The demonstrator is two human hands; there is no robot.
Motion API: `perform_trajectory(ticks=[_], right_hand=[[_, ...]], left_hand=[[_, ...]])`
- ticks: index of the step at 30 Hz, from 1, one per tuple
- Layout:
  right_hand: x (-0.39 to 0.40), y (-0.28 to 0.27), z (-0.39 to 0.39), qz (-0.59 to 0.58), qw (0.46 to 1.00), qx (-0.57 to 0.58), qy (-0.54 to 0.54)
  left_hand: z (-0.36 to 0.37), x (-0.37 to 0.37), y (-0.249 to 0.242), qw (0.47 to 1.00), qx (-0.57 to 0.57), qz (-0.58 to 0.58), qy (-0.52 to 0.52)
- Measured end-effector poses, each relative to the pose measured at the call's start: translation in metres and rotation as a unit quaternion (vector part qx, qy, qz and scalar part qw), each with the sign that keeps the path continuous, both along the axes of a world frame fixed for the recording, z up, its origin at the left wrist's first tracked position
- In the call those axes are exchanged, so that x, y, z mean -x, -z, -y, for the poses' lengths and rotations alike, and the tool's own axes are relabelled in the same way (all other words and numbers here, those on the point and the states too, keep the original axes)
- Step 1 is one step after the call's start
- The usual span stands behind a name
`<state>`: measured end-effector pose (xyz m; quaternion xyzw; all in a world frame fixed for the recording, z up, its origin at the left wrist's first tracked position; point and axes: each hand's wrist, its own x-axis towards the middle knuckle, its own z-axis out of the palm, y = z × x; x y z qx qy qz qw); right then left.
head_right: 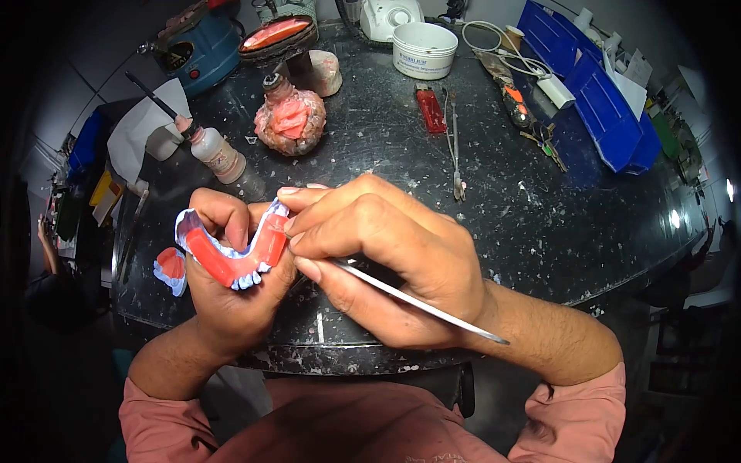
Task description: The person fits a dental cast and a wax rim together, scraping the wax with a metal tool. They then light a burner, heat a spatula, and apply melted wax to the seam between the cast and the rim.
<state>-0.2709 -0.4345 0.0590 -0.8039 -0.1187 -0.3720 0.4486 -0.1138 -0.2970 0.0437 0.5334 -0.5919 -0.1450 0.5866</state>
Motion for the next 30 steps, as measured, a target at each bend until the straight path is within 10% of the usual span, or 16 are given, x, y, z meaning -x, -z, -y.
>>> perform_trajectory(ticks=[16, 30], right_hand=[[0.003, -0.010, -0.006, -0.010, 0.998, 0.065, -0.003], [0.000, 0.005, -0.009, 0.005, 0.995, 0.086, 0.040]], left_hand=[[-0.001, 0.006, -0.007, 0.996, -0.053, -0.075, 0.006], [0.008, 0.012, 0.001, 0.907, -0.071, -0.403, 0.095]])
